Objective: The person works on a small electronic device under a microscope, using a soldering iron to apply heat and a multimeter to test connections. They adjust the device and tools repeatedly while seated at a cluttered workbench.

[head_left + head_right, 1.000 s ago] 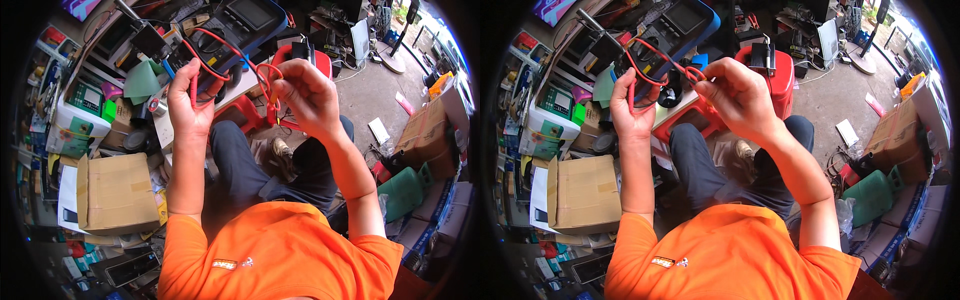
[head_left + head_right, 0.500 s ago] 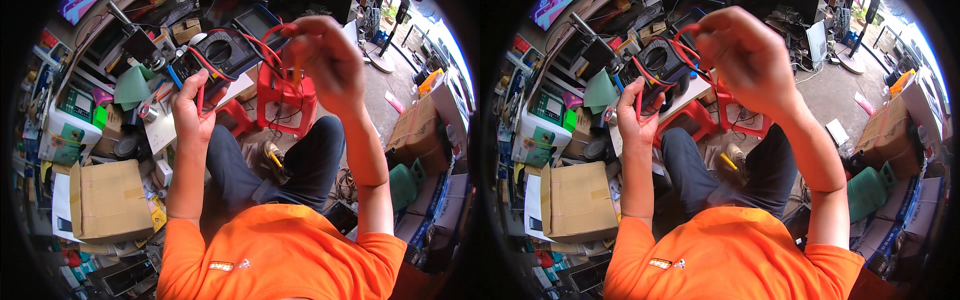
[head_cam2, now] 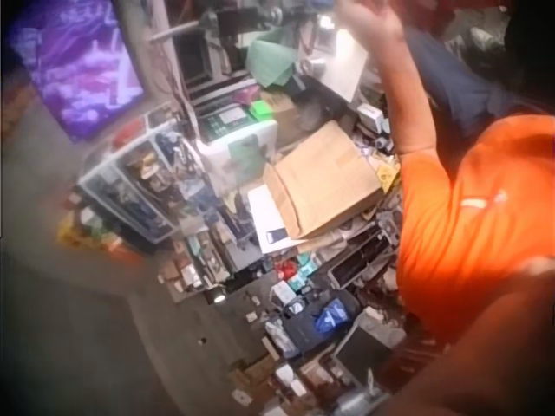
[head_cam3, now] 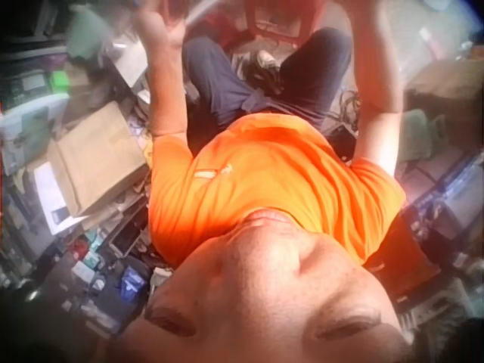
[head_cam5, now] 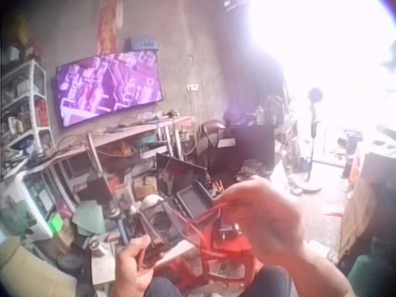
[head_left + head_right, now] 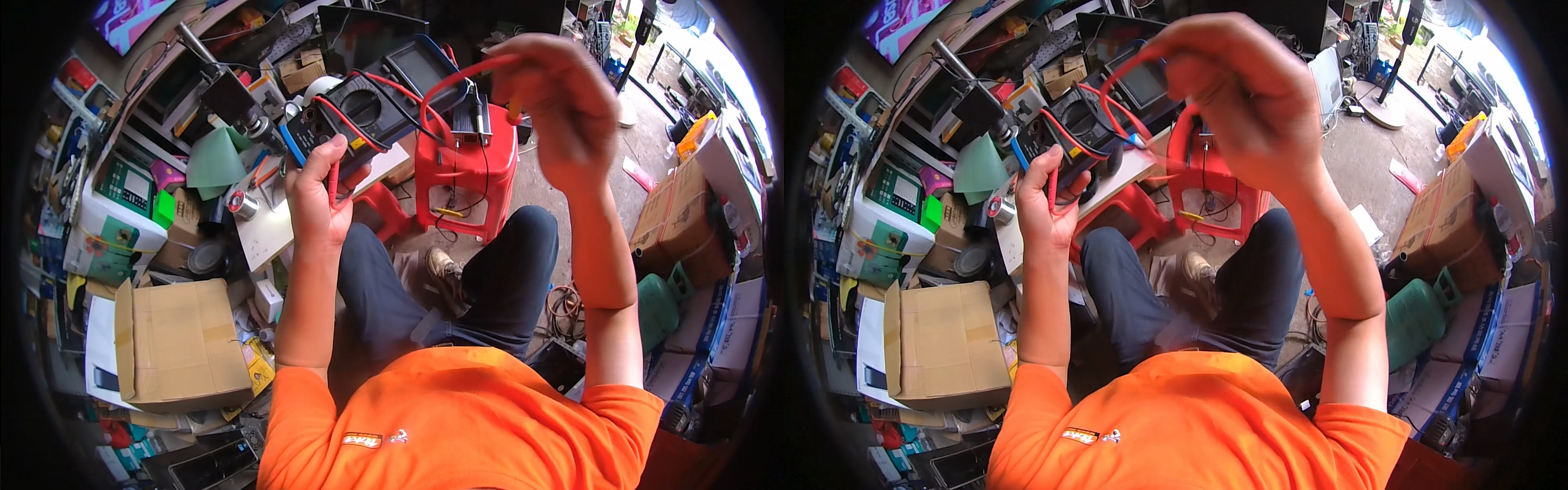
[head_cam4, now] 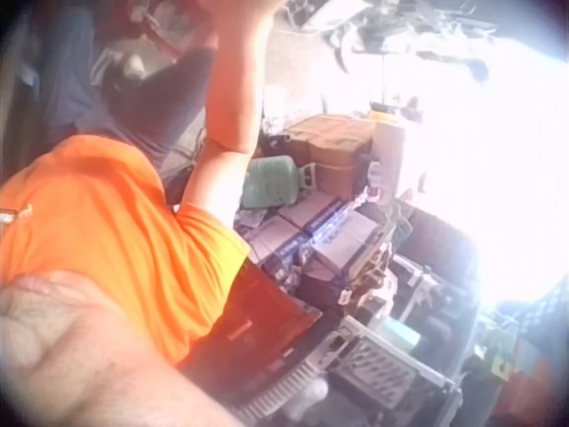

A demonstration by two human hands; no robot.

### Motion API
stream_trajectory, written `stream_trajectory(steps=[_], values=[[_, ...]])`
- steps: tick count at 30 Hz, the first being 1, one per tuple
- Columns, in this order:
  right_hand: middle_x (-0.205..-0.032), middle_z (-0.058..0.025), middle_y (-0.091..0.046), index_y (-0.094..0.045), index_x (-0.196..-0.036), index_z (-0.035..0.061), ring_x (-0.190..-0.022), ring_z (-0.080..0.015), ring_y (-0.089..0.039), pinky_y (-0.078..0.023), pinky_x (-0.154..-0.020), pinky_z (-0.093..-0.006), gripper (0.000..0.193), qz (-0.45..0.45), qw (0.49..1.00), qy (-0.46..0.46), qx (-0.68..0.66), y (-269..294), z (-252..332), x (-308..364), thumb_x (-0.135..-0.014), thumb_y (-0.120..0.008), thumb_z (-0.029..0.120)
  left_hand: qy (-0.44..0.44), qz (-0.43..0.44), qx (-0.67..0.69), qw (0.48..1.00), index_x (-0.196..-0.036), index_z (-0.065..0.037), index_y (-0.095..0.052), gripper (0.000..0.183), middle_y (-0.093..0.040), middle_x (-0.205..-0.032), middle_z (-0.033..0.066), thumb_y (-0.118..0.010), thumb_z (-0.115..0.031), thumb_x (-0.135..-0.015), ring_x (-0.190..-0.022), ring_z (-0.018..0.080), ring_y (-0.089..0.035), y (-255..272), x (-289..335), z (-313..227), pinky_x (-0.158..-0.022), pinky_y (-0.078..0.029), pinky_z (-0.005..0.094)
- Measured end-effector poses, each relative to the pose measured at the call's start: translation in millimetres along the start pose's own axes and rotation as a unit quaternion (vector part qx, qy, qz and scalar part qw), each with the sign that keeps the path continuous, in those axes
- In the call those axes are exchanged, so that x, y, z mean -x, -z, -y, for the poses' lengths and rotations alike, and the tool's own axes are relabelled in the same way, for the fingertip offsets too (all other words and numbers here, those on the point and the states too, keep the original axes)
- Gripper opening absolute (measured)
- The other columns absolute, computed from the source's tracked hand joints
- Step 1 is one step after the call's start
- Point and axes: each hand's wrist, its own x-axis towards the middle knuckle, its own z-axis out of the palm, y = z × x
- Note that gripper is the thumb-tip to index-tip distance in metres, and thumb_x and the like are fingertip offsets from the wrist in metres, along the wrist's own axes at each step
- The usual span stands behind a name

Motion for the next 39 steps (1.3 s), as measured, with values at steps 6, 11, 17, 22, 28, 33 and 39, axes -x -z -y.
stream_trajectory(steps=[6, 11, 17, 22, 28, 33, 39], values=[[-0.086, -0.0021, -0.055, -0.054, -0.107, -0.0024, -0.073, -0.0054, -0.049, -0.043, -0.067, -0.0202, 0.010, -0.011, 0.988, -0.153, -0.026, 21.5, 1.0, 55.3, -0.100, -0.051, 0.004, -0.016, 0.000, 0.005, 1.000, -0.102, 0.001, -0.066, 0.020, -0.071, -0.094, 0.0108, -0.067, -0.011, -0.087, -0.079, 0.0233, -0.072, -3.6, -9.0, -16.8, -0.062, -0.064, 0.0337], [-0.074, -0.0070, -0.060, -0.058, -0.096, -0.0020, -0.065, -0.0120, -0.059, -0.046, -0.059, -0.0256, 0.008, 0.081, 0.962, -0.260, 0.015, -6.2, 18.4, 107.6, -0.092, -0.063, 0.003, -0.054, 0.007, 0.022, 0.998, -0.095, 0.003, -0.066, 0.018, -0.071, -0.092, 0.0134, -0.068, -0.013, -0.088, -0.081, 0.0267, -0.073, -28.3, -24.7, -34.8, -0.064, -0.064, 0.0325], [-0.076, -0.0111, -0.066, -0.056, -0.096, -0.0024, -0.071, -0.0139, -0.065, -0.051, -0.064, -0.0290, 0.012, 0.076, 0.907, -0.414, -0.005, -32.2, 8.2, 161.8, -0.092, -0.064, 0.005, -0.083, 0.052, 0.040, 0.994, -0.102, 0.004, -0.064, 0.022, -0.071, -0.100, 0.0184, -0.070, -0.011, -0.086, -0.088, 0.0357, -0.072, -55.2, -48.4, -61.2, -0.065, -0.063, 0.0327], [-0.083, -0.0007, -0.063, -0.056, -0.107, -0.0020, -0.066, -0.0046, -0.054, -0.044, -0.059, -0.0197, 0.011, -0.125, 0.909, -0.394, -0.059, -14.6, 0.0, 153.2, -0.100, -0.054, 0.006, -0.071, 0.103, 0.027, 0.992, -0.096, 0.002, -0.067, 0.018, -0.070, -0.093, 0.0111, -0.071, -0.011, -0.085, -0.084, 0.0248, -0.072, -72.0, -50.9, -74.5, -0.070, -0.063, 0.0347], [-0.083, -0.0005, -0.061, -0.060, -0.109, -0.0040, -0.069, -0.0026, -0.053, -0.041, -0.059, -0.0183, 0.012, -0.162, 0.948, -0.261, -0.082, 4.6, 4.5, 94.2, -0.098, -0.057, 0.003, -0.043, 0.093, 0.020, 0.995, -0.097, 0.002, -0.069, 0.018, -0.070, -0.092, 0.0107, -0.071, -0.011, -0.085, -0.081, 0.0235, -0.072, -72.2, -40.0, -58.4, -0.070, -0.063, 0.0362], [-0.084, 0.0020, -0.063, -0.064, -0.109, -0.0020, -0.074, -0.0020, -0.054, -0.041, -0.062, -0.0171, 0.015, -0.109, 0.971, -0.209, 0.043, 8.8, -1.1, 53.8, -0.095, -0.059, -0.002, -0.036, 0.098, 0.003, 0.995, -0.095, 0.000, -0.067, 0.015, -0.069, -0.086, 0.0077, -0.071, -0.008, -0.083, -0.078, 0.0190, -0.070, -82.6, -28.4, -43.6, -0.067, -0.064, 0.0376], [-0.100, -0.0050, -0.066, -0.064, -0.110, -0.0045, -0.087, -0.0087, -0.059, -0.046, -0.076, -0.0207, 0.020, -0.132, 0.984, -0.080, 0.094, 19.0, 4.8, 42.7, -0.095, -0.051, -0.007, -0.020, 0.099, -0.002, 0.995, -0.098, -0.001, -0.066, 0.017, -0.069, -0.089, 0.0072, -0.070, -0.006, -0.082, -0.081, 0.0174, -0.069, -78.6, -25.7, -42.0, -0.067, -0.064, 0.0392]])
